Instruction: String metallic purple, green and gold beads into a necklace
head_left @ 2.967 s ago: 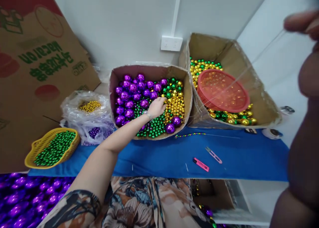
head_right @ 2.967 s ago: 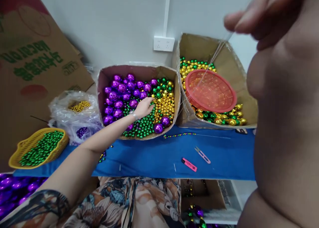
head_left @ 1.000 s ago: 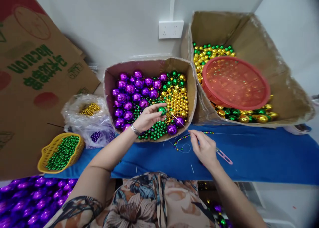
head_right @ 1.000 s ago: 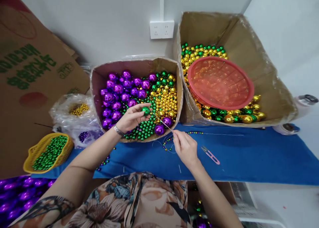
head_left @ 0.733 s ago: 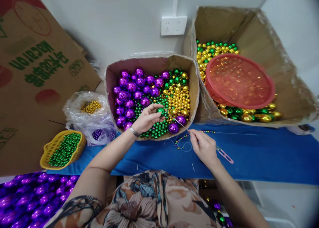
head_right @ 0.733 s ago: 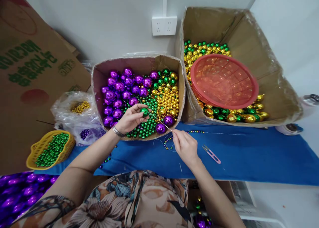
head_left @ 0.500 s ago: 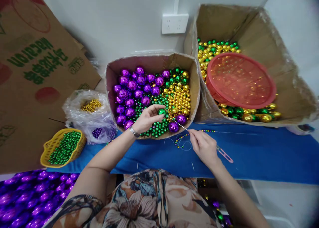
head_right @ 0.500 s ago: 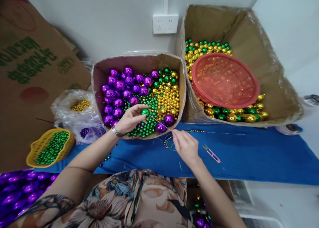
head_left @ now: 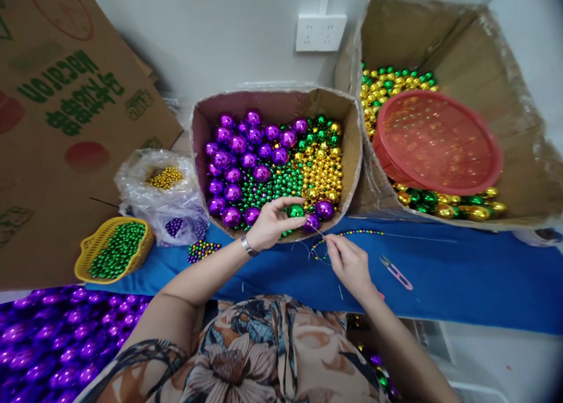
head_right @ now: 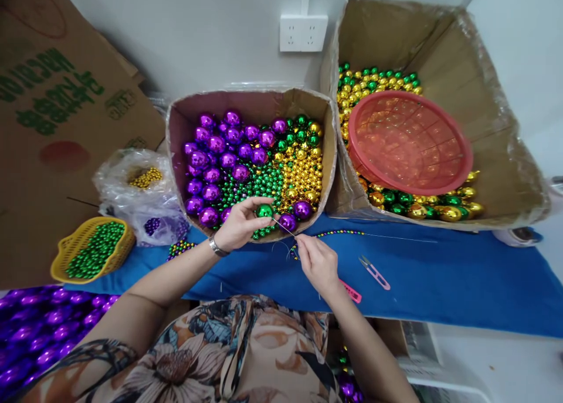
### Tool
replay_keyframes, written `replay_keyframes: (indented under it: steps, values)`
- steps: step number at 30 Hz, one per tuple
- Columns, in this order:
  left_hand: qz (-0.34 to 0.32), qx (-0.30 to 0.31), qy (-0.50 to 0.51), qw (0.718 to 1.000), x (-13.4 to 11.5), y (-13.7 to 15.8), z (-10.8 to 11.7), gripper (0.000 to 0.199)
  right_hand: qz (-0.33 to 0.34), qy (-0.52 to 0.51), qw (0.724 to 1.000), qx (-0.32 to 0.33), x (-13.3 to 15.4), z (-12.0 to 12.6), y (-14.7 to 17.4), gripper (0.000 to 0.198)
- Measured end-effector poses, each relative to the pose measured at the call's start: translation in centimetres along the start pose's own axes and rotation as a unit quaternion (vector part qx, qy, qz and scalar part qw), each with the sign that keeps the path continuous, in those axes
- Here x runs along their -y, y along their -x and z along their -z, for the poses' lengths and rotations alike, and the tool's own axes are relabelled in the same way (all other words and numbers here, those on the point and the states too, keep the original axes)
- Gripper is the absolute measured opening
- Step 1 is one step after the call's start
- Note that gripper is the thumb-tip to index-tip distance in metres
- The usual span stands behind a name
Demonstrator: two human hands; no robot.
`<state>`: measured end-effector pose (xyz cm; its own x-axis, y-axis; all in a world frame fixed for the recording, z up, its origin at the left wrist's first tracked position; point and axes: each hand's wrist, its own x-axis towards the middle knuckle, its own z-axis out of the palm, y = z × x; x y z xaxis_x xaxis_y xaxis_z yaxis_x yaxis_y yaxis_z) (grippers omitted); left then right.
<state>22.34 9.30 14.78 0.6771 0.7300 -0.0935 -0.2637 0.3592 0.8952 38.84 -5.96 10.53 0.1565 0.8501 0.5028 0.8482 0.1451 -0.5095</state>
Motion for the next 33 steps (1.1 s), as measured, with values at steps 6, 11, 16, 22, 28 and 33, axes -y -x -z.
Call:
replay_keyframes:
  steps: [6, 11, 16, 22, 28, 33]
  values:
    - [0.023, 0.001, 0.004, 1.000, 0.9, 1.1, -0.3, 0.049, 0.009, -0.005, 1.000, 0.005, 0.4, -0.6, 0.1, 0.015]
    - [-0.004, 0.130, -0.137, 0.982, -0.2, 1.3, 1.1, 0.055, 0.010, -0.013, 1.000, 0.007, 0.7, -0.5, 0.0, 0.014]
    - [-0.146, 0.012, -0.522, 0.840, -3.9, -2.2, 6.0, 0.023, 0.002, 0.018, 1.000, -0.010, 0.5, 0.3, 0.0, 0.012]
    - [-0.063, 0.101, -0.782, 0.611, -4.8, -5.8, 8.8, 0.017, 0.003, 0.014, 1.000, -0.015, 0.8, 0.0, 0.1, 0.013]
    - [-0.018, 0.143, -0.842, 0.520, -3.3, -6.5, 6.2, 0.018, 0.000, 0.017, 1.000, -0.014, 0.8, -0.1, 0.0, 0.013]
    - [-0.006, 0.121, -0.844, 0.523, -2.3, -7.0, 5.3, 0.036, -0.015, 0.005, 1.000, -0.004, 0.7, -0.2, 0.1, 0.015]
